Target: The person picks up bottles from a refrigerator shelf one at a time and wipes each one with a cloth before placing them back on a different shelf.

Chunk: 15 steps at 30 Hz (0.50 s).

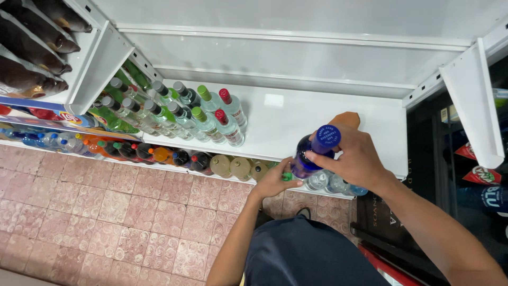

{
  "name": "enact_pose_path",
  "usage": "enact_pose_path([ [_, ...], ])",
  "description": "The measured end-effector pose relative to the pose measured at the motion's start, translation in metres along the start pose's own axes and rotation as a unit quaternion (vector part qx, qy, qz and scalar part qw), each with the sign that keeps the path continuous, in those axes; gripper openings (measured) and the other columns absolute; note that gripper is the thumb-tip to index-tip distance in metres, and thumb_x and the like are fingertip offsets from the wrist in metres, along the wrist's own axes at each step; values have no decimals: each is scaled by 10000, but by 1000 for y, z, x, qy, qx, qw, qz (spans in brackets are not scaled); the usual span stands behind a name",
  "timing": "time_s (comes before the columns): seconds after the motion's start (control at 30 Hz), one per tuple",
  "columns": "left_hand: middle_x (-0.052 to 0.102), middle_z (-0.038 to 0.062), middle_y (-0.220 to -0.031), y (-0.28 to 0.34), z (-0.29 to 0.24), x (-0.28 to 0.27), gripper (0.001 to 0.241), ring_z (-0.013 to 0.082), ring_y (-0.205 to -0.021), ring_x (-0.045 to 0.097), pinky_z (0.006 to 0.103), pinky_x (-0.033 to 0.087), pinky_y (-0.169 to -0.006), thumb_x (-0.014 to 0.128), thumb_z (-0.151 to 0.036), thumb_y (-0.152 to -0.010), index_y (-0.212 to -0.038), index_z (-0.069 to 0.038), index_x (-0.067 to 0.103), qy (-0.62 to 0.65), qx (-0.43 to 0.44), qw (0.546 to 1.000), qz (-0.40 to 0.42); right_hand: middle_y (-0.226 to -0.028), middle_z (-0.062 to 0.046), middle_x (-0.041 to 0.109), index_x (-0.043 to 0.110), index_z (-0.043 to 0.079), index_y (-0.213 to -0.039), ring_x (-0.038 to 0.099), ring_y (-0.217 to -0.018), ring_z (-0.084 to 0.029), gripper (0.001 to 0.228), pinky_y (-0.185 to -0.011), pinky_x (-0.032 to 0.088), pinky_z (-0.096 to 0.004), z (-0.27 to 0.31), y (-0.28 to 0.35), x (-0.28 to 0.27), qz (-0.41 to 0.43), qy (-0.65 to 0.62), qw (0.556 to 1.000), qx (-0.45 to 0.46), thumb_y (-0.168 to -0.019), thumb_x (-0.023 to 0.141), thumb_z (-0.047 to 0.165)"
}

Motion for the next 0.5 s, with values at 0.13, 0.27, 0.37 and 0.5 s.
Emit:
enact_pose_path([
  [0.13, 641, 286, -1258, 1, 110, -27, 725, 459, -1216, 613, 528, 523, -1029, 758, -440, -912, -1457, -34, 504, 5, -70, 997, 11, -610, -37, 503, 748, 116, -1015, 587, -592, -220, 242, -566, 518, -328, -28, -17, 47, 21, 34, 999, 5, -807, 842, 195],
  [0.27, 699, 230, -1229, 11, 167, -60, 658, 428, -1184, 645, 503, 531, -1018, 732, -489, -914, -1392, -59, 590, 5, -128, 991, 32, -677, -42, 515, 720, 114, -1043, 598, -696, -239, 227, -643, 513, -371, -43, -37, 92, 46, 22, 998, 33, -885, 807, 251],
  [0.37, 710, 212, -1221, 12, 197, -78, 604, 372, -1143, 678, 464, 543, -994, 719, -444, -934, -1392, -68, 601, 27, -140, 990, 22, -717, -52, 554, 705, 113, -1077, 619, -765, -251, 258, -710, 516, -395, -59, -46, 125, 58, 28, 996, 55, -896, 795, 274],
  [0.5, 704, 212, -1237, 8, 218, -104, 571, 370, -1147, 681, 455, 558, -966, 690, -443, -967, -1407, -91, 598, 35, -139, 989, 27, -839, -42, 612, 698, 165, -1175, 611, -870, -237, 323, -802, 521, -399, -97, -53, 171, 110, 39, 986, 121, -918, 752, 354],
])
Point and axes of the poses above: each hand's wrist, its own y-axis away from the middle knuckle, its own x-axis out of the palm, z = x × y, the point moved 6 cm from there along -y, towards the middle knuckle
